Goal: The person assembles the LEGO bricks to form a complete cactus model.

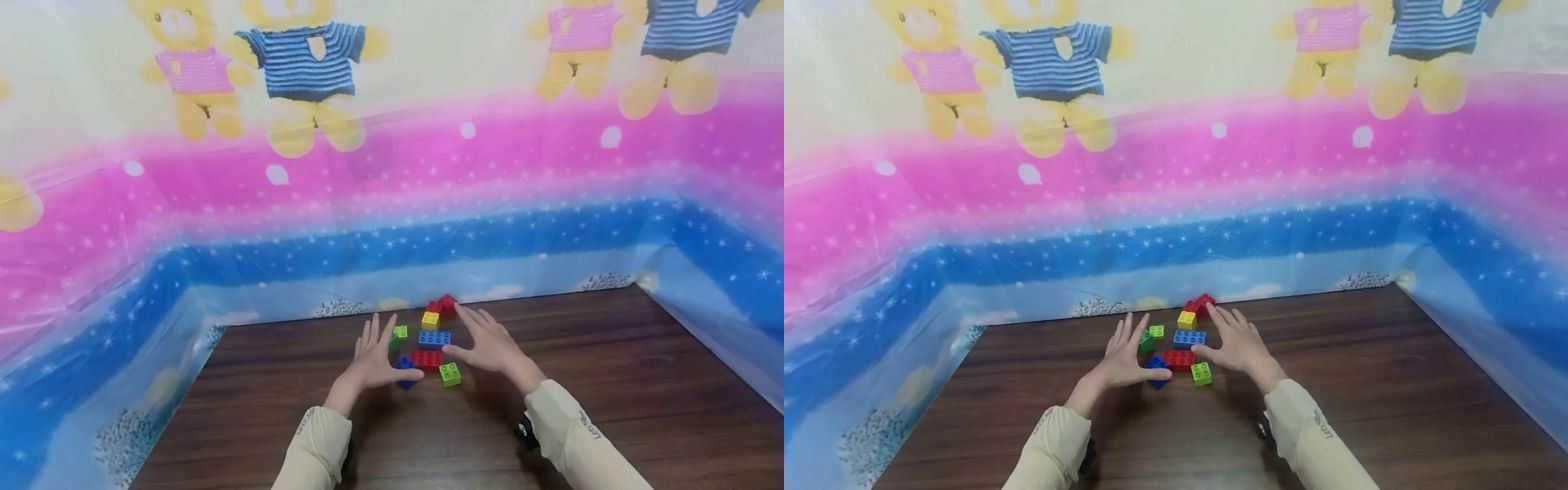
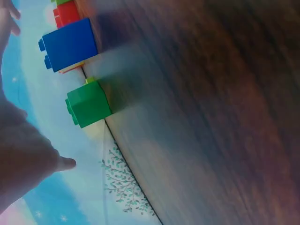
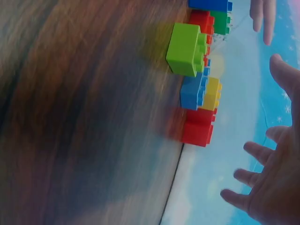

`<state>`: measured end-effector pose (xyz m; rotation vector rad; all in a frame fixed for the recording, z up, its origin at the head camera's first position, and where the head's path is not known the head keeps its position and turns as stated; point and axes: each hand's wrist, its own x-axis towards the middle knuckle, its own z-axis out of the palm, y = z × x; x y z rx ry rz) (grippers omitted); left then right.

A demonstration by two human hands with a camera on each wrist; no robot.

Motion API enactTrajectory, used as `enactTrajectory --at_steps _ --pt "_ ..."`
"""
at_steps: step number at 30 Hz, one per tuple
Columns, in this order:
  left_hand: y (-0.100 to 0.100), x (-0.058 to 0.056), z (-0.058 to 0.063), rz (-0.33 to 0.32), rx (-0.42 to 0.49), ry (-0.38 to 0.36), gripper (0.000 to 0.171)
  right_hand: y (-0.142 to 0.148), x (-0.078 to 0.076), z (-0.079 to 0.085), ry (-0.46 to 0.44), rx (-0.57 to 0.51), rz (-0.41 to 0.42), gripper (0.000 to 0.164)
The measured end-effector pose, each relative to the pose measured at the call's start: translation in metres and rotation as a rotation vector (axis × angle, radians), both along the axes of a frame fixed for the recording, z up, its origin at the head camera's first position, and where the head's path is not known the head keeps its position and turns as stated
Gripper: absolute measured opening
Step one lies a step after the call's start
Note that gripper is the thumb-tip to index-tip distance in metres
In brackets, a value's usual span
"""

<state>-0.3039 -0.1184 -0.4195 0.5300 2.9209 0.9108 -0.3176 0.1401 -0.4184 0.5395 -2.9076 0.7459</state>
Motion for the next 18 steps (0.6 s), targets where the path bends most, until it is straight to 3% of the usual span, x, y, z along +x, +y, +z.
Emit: enactTrajectory --at_steps 9,13,18 --pt "0.007 0.003 -0.008 0.027 0.085 0.109 0.103 -0.01 0.001 -0.006 -0.015 -0.136 0.017 0.087" --pt "0.006 0.004 -0.009 0.008 0.096 0.094 0.098 -0.013 0.002 -0.009 -0.03 -0.188 0.003 0.085" --pt "0.005 0.007 -0.011 0.015 0.105 0.018 0.093 -0.017 0.003 -0.016 -0.034 -0.246 0.017 0.082"
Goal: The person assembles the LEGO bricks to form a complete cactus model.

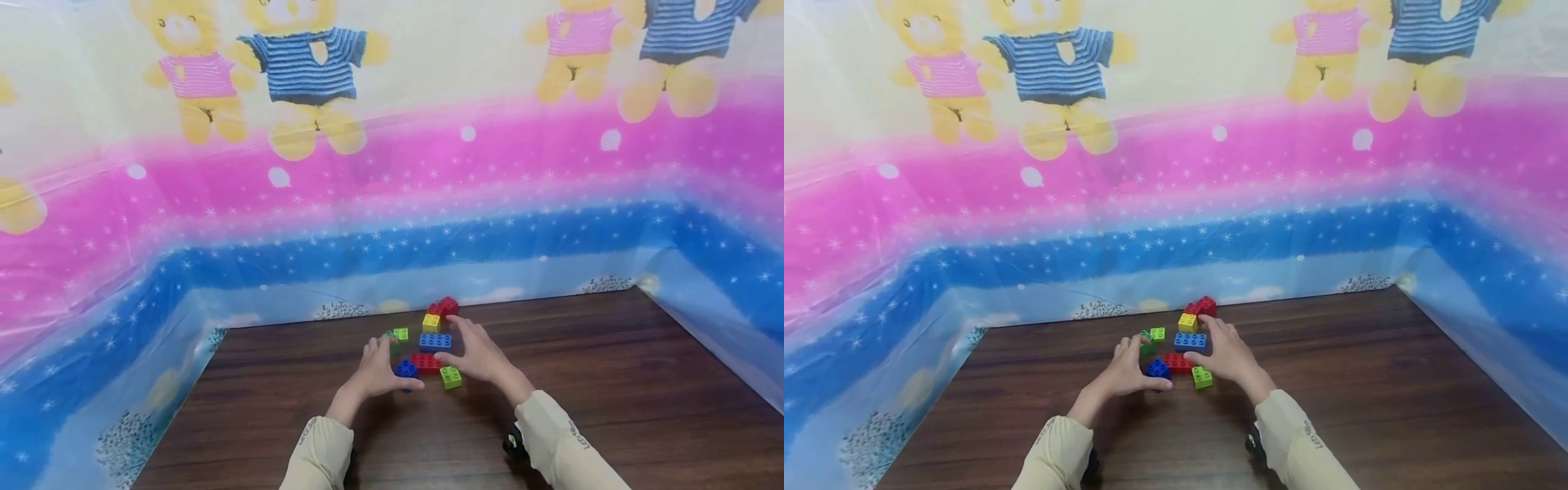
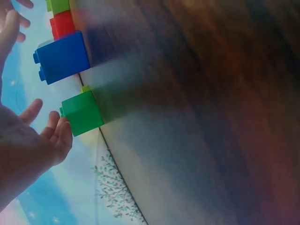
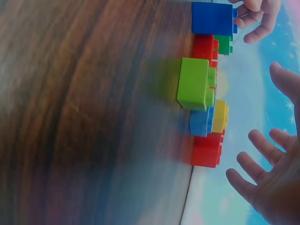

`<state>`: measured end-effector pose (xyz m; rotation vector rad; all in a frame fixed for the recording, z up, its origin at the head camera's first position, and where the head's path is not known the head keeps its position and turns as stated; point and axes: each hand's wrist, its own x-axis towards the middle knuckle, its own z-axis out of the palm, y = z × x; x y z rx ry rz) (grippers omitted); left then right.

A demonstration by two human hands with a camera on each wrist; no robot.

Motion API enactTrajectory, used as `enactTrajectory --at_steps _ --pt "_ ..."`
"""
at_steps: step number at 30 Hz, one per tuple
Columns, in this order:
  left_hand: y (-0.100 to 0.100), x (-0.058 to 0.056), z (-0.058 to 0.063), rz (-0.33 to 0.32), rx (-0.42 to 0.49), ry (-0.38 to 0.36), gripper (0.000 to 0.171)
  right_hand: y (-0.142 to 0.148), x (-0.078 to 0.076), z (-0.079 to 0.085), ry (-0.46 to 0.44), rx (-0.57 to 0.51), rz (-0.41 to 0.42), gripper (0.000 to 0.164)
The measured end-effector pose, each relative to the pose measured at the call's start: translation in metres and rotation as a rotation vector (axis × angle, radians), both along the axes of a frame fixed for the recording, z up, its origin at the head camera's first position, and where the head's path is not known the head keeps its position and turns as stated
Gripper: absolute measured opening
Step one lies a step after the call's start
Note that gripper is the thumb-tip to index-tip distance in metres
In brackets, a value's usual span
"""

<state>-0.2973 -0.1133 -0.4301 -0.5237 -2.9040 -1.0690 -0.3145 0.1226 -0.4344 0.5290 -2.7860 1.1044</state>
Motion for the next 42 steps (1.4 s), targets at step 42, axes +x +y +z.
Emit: enactTrajectory --at_steps 42 --pt "-0.006 -0.001 -0.017 0.006 0.353 -0.251 0.062 -0.044 -0.01 -0.057 -0.155 -0.493 -0.059 0.041"
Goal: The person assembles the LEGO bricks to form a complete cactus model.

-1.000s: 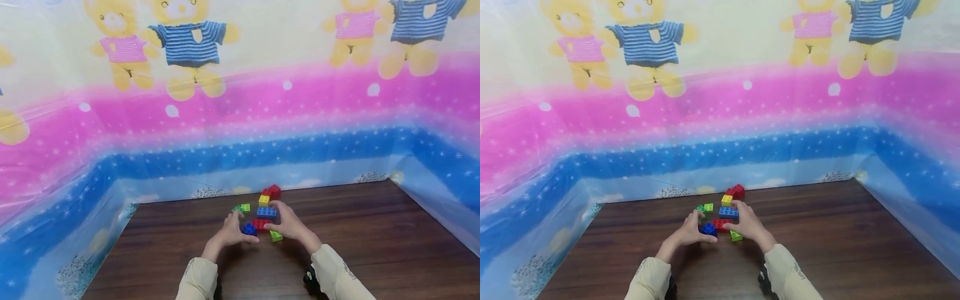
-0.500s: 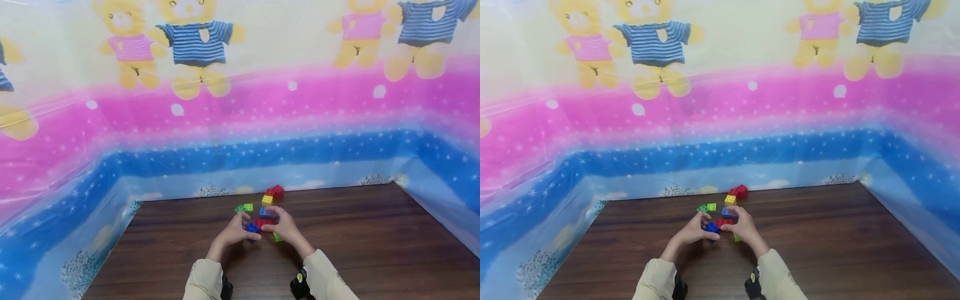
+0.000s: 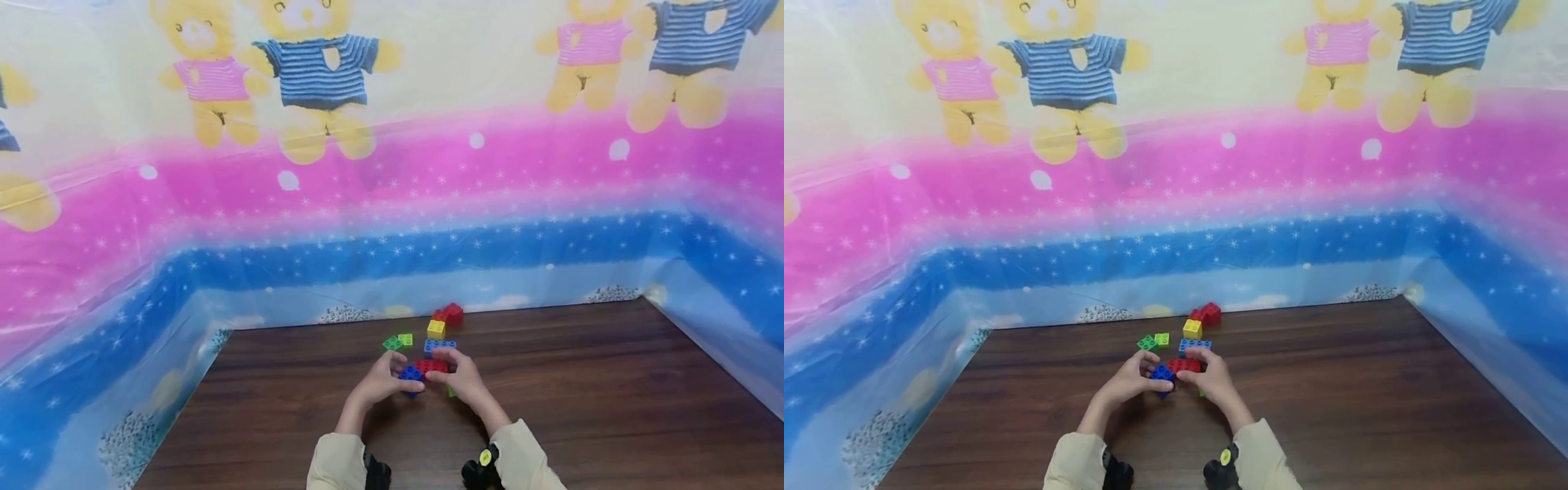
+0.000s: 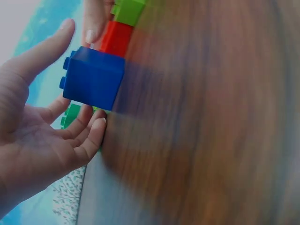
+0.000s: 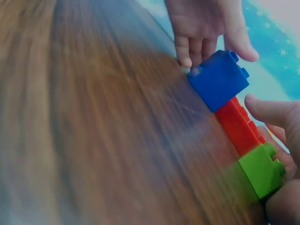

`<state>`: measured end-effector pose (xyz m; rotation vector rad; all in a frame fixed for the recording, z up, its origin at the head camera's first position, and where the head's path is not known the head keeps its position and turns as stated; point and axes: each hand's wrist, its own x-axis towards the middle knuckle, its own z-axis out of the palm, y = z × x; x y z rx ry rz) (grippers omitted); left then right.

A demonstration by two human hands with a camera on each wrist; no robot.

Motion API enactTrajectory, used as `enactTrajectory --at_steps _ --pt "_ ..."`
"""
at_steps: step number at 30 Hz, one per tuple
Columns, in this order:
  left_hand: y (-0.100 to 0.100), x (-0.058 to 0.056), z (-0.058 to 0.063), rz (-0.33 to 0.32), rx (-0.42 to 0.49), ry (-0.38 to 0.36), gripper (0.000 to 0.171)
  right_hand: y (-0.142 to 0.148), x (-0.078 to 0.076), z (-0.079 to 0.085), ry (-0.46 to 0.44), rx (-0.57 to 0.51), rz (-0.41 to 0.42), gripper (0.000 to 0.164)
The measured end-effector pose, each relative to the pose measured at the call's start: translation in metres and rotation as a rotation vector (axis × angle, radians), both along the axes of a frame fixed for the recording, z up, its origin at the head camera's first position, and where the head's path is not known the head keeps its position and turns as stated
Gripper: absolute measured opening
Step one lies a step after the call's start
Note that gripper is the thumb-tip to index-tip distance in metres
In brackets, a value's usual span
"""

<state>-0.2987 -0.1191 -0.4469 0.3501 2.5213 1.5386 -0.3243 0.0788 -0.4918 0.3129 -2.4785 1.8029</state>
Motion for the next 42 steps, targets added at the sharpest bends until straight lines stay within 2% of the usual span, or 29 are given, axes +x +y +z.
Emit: enactTrajectory --at_steps 3,7,11,18,27,36,42 --pt "-0.001 0.001 -0.001 -0.002 0.038 -0.01 0.059 -0.002 0.001 -0.003 0.02 0.014 -0.003 0.038" --pt "-0.005 0.003 -0.005 -0.009 0.096 -0.061 0.056 -0.005 0.004 -0.007 0.027 0.044 -0.006 0.038" --pt "-0.008 0.004 -0.008 -0.018 0.108 -0.084 0.053 -0.007 0.006 -0.008 0.028 0.06 0.0 0.039" --pt "-0.004 0.006 -0.007 -0.017 0.061 -0.04 0.051 -0.008 0.004 -0.007 0.009 0.105 -0.012 0.04" --pt "0.004 0.003 -0.008 -0.022 0.031 -0.008 0.049 -0.007 0.003 -0.003 0.027 0.177 -0.041 0.038" --pt "0.004 -0.003 -0.01 -0.019 0.077 -0.001 0.043 -0.006 -0.002 0.002 0.035 0.196 -0.033 0.037" --pt "0.005 -0.004 -0.016 0.01 0.101 0.004 0.042 -0.005 0.0 0.0 0.034 0.159 -0.04 0.038"
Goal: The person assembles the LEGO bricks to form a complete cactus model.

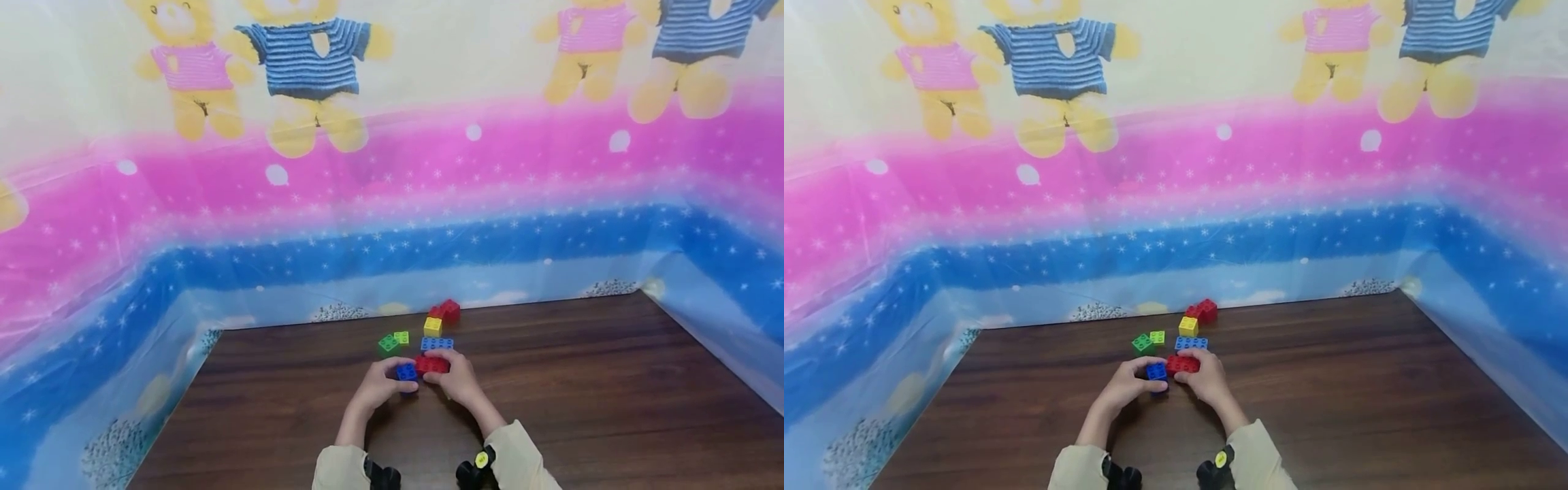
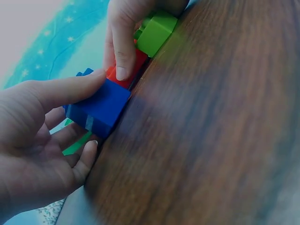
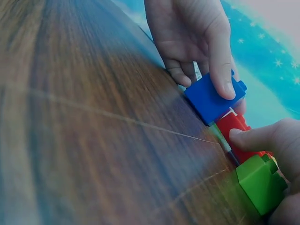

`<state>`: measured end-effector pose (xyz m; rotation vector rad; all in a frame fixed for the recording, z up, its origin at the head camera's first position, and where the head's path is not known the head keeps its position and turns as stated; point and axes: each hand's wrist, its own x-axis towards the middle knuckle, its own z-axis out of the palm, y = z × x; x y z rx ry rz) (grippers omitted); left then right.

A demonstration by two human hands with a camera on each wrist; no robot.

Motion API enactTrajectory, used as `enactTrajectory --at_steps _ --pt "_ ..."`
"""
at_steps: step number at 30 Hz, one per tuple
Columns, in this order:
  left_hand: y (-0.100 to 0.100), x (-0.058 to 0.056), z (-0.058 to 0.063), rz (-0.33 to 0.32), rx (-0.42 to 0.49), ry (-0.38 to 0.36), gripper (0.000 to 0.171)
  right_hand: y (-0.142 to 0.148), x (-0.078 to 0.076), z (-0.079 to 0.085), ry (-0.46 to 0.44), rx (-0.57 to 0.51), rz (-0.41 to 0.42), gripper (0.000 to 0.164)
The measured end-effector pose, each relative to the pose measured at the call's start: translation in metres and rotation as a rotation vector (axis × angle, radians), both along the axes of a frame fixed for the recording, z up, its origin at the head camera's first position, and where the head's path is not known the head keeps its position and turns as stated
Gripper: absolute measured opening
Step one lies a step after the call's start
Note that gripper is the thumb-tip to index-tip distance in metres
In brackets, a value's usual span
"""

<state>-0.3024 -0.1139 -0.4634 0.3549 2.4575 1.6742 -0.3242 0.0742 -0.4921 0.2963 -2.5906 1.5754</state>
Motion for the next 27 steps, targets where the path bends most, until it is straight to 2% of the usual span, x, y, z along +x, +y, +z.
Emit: enactTrajectory --at_steps 12,19,23,27 --pt "-0.0002 -0.0024 0.0032 0.021 -0.019 -0.008 0.044 0.0054 -0.0021 0.0026 0.026 -0.106 -0.034 0.034" --pt "0.0008 -0.0022 0.0026 0.021 -0.024 -0.013 0.046 0.0084 -0.0046 0.0025 0.079 -0.157 -0.022 0.035" --pt "0.0019 -0.0017 0.0008 0.023 -0.035 -0.024 0.046 0.0088 -0.0036 0.0024 0.042 -0.201 -0.026 0.037" --pt "0.0037 -0.0034 0.0006 0.014 -0.034 -0.018 0.046 0.0093 -0.0033 0.0058 0.042 -0.242 -0.016 0.037"
